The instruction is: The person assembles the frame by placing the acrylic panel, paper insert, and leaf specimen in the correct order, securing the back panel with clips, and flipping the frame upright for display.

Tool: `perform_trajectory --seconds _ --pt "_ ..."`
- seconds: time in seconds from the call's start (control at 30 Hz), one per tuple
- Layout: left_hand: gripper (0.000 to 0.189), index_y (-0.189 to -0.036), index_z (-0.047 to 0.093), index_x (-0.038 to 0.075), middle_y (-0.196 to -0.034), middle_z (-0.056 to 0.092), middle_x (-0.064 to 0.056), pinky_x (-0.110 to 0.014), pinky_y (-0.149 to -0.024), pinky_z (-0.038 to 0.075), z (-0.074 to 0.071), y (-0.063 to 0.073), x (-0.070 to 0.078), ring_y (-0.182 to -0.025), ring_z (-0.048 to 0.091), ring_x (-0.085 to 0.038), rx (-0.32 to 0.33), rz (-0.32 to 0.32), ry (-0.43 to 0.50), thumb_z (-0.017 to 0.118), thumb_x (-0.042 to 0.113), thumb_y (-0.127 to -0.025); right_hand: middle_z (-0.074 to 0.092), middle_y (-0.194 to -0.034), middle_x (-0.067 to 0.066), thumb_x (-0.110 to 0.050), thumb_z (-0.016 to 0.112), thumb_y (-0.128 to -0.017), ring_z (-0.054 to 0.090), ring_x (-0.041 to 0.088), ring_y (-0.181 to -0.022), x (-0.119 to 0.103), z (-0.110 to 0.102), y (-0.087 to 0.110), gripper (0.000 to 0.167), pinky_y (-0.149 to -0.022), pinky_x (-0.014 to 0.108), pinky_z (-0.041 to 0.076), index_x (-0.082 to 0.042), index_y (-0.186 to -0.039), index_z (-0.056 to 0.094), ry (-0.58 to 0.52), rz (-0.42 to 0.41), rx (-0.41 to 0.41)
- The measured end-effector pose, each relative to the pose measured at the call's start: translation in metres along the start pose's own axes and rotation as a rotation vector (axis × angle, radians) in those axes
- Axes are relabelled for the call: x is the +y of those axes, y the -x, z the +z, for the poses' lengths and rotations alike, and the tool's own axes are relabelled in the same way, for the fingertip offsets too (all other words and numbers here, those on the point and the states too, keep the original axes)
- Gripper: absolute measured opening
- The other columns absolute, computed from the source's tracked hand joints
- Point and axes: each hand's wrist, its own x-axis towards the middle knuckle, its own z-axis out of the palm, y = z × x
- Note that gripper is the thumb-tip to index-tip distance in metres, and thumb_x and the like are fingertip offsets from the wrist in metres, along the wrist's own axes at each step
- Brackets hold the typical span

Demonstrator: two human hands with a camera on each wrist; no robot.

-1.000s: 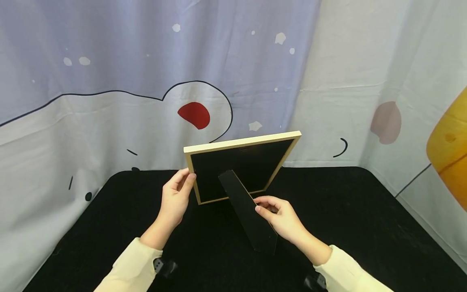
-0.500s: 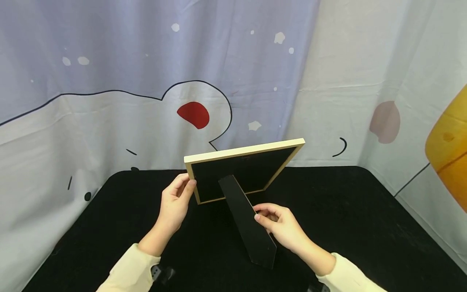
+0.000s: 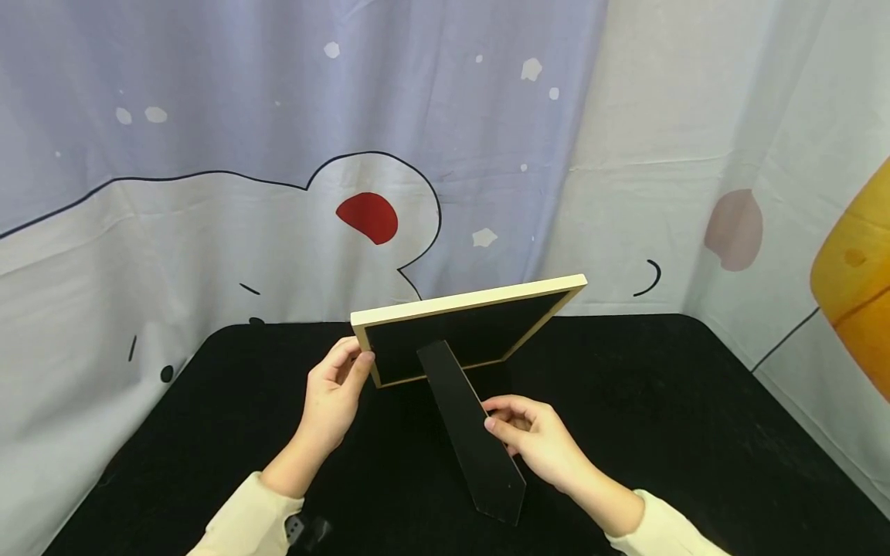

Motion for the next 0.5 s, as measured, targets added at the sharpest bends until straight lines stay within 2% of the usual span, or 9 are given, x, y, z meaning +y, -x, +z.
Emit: perform_trajectory --seconds 0.23,0.5 --pt "0.015 -0.105 0.069 0.011 -0.105 0.061 0.007 -0.016 -0.084 0.046 -0.0010 0.0028 -0.0018 -0.093 0.057 -0.007 -0.031 0.047 0.022 0.059 0.006 -0.095 0.063 -0.091 0.013 -0.008 0.063 -0.091 0.056 0.009 -0.068 0.0019 0.0009 0.0020 0.029 -0.059 0.024 0.049 0.006 -0.116 0.062 -0.011 0.005 0.001" --pt "0.030 -0.106 0.068 0.014 -0.105 0.060 0.007 -0.016 -0.084 0.047 -0.0021 0.0043 -0.0009 -0.093 0.059 -0.005 -0.050 0.053 0.005 0.055 -0.009 -0.092 0.064 -0.091 0.014 -0.008 0.063 -0.091 0.056 0.009 -0.066 0.0038 0.0019 0.0040 0.029 -0.058 0.023 0.049 0.006 -0.116 0.062 -0.017 -0.012 0.004"
